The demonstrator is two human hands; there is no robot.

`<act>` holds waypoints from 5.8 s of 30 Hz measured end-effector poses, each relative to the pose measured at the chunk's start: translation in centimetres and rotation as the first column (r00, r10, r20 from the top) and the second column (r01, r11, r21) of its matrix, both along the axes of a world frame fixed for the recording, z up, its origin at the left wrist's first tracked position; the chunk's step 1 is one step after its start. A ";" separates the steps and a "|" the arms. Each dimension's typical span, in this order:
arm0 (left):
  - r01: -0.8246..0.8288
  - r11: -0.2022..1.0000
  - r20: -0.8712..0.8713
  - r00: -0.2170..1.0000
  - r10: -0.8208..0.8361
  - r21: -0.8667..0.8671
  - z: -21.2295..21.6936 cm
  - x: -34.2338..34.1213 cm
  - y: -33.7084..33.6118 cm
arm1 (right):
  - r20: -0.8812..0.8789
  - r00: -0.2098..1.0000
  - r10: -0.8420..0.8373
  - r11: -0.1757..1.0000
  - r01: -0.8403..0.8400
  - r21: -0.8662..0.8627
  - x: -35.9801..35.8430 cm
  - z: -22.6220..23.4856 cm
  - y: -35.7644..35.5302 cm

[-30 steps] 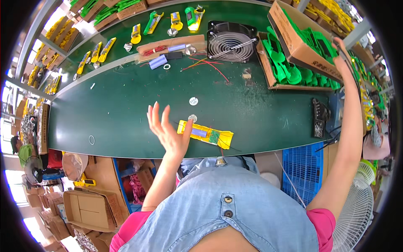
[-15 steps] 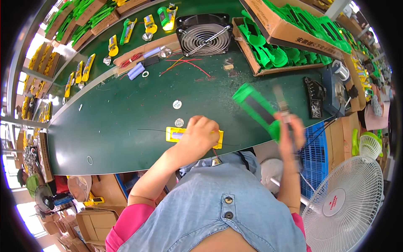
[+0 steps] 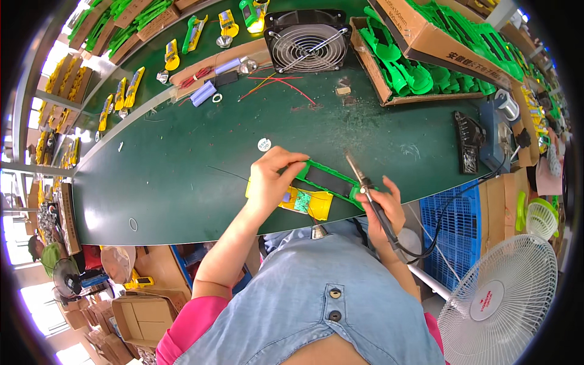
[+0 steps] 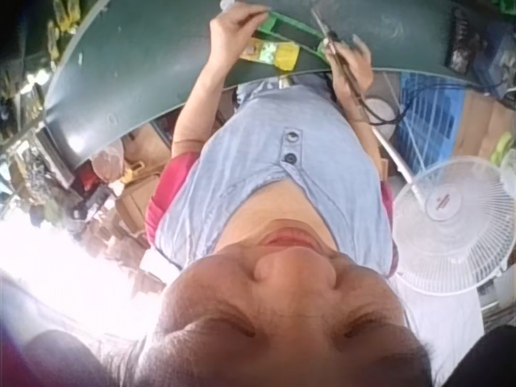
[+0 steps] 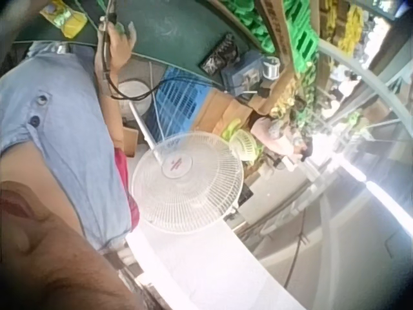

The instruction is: The person solders wires and circuit boards into flashlight casings using a soldering iron, fits the flashlight halves together by hand, and places the assembled flashlights onto the upper shelf.

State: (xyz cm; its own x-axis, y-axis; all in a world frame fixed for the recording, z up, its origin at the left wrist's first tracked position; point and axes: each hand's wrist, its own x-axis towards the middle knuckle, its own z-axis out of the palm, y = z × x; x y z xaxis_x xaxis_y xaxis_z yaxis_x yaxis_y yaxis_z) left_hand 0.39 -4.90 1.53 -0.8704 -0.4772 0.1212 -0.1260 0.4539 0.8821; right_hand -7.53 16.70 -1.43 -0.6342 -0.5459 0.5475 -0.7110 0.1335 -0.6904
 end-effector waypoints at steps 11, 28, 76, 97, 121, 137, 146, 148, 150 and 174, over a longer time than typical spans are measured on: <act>0.492 0.738 0.439 0.850 -0.292 -0.461 -0.7 -2.4 -2.0 | 0.878 0.466 0.112 0.912 0.303 -0.277 0.9 -1.7 -1.9; 0.499 0.719 0.479 0.839 -0.260 -0.484 -1.2 -2.7 -1.8 | 0.894 0.444 0.064 0.953 0.238 -0.187 0.6 -1.3 -2.5; 0.535 0.503 0.355 0.839 -0.412 -0.679 3.0 1.2 3.0 | 0.189 0.981 -0.040 0.990 0.013 0.143 0.5 -1.5 2.3; 0.214 0.803 0.171 0.975 -0.142 -0.556 -1.9 -1.4 3.8 | 0.257 0.947 0.191 0.980 -0.201 0.012 -2.5 0.6 0.4; 0.277 0.796 0.233 0.956 -0.175 -0.538 -1.6 -2.1 3.3 | 0.766 0.618 0.178 0.940 0.125 -0.319 -2.6 -2.8 1.5; 0.295 0.770 0.280 0.947 -0.157 -0.566 -1.6 -2.1 3.5 | 0.490 0.864 0.115 0.976 -0.008 -0.215 1.4 -1.1 1.5; 0.283 0.782 0.260 0.952 -0.161 -0.555 -1.4 -2.0 3.6 | 0.344 0.907 0.244 0.961 -0.275 0.042 1.4 -2.3 -0.8; 0.293 0.777 0.266 0.949 -0.167 -0.557 -1.4 -2.0 3.5 | 0.341 0.908 0.243 0.967 -0.255 -0.010 1.3 -2.1 -0.9; 0.306 0.771 0.272 0.946 -0.178 -0.558 -1.2 -2.0 3.3 | 0.340 0.907 0.249 0.966 -0.256 -0.026 1.4 -2.4 -1.0; 0.034 0.977 -0.033 0.999 -0.042 -0.211 -2.1 1.5 3.8 | 0.186 0.974 0.130 0.984 -0.150 0.099 -0.6 0.2 0.7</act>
State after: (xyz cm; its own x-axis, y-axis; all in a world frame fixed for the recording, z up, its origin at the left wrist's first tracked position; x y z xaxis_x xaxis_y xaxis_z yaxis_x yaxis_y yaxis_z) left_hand 1.92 -1.13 -0.60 -0.8802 -0.4046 0.2481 -0.0742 0.6336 0.7701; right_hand -8.17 17.40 -1.19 -0.6288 -0.6873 0.3635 -0.5953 0.1248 -0.7937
